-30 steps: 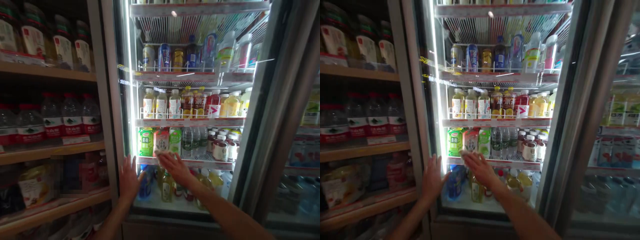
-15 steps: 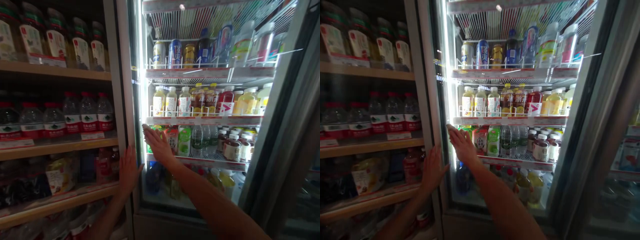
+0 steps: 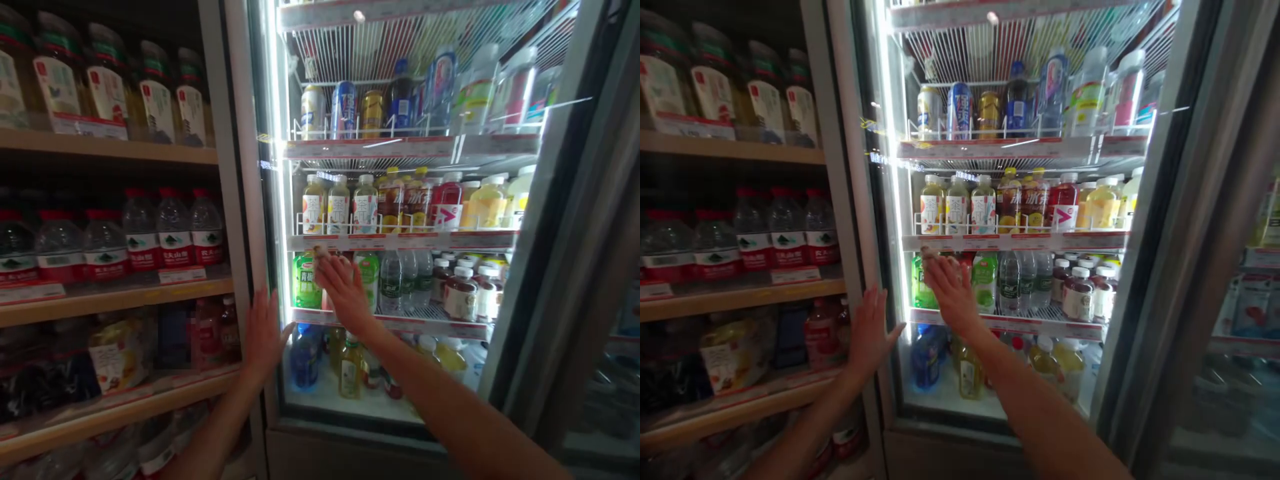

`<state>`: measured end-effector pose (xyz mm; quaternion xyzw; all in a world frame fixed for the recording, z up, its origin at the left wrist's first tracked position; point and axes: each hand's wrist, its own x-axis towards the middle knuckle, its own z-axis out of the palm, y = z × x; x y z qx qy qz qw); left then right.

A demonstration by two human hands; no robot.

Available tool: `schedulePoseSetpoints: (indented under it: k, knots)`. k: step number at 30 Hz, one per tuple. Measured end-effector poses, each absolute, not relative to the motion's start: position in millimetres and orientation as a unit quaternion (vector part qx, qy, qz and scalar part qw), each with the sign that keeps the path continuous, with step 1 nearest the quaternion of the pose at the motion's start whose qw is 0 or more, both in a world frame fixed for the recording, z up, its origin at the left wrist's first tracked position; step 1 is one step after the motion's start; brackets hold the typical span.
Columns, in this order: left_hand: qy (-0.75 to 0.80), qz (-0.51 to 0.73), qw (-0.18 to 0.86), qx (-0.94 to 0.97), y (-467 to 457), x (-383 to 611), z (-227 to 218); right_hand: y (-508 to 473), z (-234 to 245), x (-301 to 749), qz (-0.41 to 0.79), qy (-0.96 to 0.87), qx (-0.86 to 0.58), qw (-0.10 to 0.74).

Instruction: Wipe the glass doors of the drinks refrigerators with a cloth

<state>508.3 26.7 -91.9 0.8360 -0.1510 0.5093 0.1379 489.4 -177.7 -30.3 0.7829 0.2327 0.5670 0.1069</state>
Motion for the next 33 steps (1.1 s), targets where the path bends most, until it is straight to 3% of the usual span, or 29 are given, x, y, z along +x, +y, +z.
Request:
schedulePoseSetpoints:
  k: [4, 10, 16, 23, 29, 33]
  knots:
    - [-0.186, 0.517, 0.143, 0.823, 2.3, 507.1, -74.1, -217.4, -55.0, 468.6, 0.532, 0.299, 0.771, 0.184]
    - [-0.223, 0.521, 0.163, 0.807, -40.2, 497.8, -53.6, -257.1, -23.4, 457.3, 0.611, 0.133, 0.774, 0.101]
    - [-0.268, 0.524, 0.164, 0.792, -73.8, 489.2, -41.4, -283.0, -49.0, 442.8, 0.558, 0.187, 0.793, 0.157]
    - [-0.274, 0.541, 0.166, 0.777, -98.7, 489.1, -32.2, -303.5, -8.6, 441.9, 0.641, 0.081, 0.757, 0.097]
    - [-0.294, 0.557, 0.162, 0.76, -118.1, 490.7, -18.6, -288.5, -38.7, 444.4, 0.598, 0.164, 0.77, 0.148]
    - [-0.278, 0.57, 0.166, 0.755, -123.6, 493.4, -9.7, -319.4, -23.7, 441.5, 0.63, 0.133, 0.749, 0.157]
